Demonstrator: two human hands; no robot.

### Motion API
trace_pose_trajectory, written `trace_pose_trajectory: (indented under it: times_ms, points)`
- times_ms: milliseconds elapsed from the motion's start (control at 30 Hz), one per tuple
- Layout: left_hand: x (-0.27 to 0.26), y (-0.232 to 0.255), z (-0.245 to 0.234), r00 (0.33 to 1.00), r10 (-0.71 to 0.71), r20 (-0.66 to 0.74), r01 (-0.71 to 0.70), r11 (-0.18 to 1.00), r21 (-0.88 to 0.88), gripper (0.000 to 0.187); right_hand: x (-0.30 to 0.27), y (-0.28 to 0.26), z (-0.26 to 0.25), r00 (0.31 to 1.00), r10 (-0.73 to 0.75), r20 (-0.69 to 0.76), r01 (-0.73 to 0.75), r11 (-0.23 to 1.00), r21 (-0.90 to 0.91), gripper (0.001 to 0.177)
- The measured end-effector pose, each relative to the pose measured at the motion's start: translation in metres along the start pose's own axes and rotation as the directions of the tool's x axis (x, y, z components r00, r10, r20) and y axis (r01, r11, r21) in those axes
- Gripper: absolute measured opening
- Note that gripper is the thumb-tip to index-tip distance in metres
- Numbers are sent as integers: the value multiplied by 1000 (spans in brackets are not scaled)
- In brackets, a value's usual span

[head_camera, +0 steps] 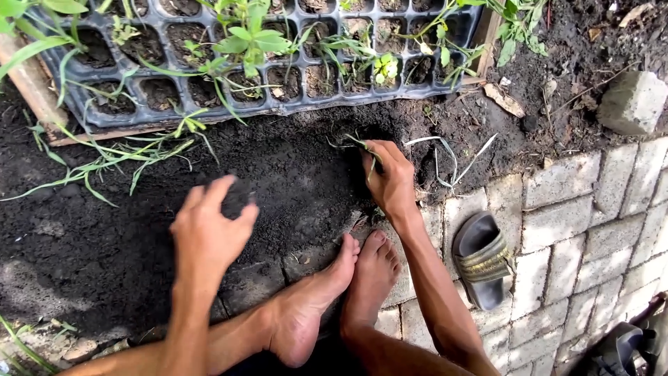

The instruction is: Transplanting small seedlings from a plastic nursery tray into a row in the soil by hand.

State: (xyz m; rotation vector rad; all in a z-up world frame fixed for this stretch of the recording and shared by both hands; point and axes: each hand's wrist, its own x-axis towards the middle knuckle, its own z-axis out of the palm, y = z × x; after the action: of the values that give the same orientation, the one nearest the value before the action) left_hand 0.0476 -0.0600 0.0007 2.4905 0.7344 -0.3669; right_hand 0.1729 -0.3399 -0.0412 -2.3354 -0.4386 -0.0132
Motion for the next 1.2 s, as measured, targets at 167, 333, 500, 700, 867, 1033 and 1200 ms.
trace_pose_trajectory:
  times_ms: [167, 333, 500, 700, 867, 1033, 1200]
  points:
    - [22, 100, 52, 948, 176, 265, -46, 901, -432, 57, 4, -8, -7, 998, 53, 28, -55, 993, 102, 20]
    - [41, 146, 44, 910, 204, 362, 13, 856, -517, 86, 7, -11, -19, 995, 98, 28, -100, 991, 93, 20]
    - [39, 147, 42, 923, 316, 219, -81, 718, -691, 74, 1, 0, -17, 988, 145, 59, -153, 976, 152, 26]
    - [48, 138, 59, 802, 579, 148, -449, 747, -490, 64, 2, -11, -26, 978, 197, 63, -203, 971, 127, 20]
    - [53, 130, 108, 810, 568, 144, -445, 756, -479, 58, -2, -20, -21, 981, 191, 32, -194, 976, 97, 25]
    - [23, 105, 65, 832, 540, 127, -470, 808, -356, 52, 1, -35, -28, 993, 111, 40, -108, 991, -78, 30]
    - [-29, 36, -6, 953, 294, -80, -289, 955, 65, 48, 24, -100, -23, 999, 32, 6, -32, 996, -87, 38]
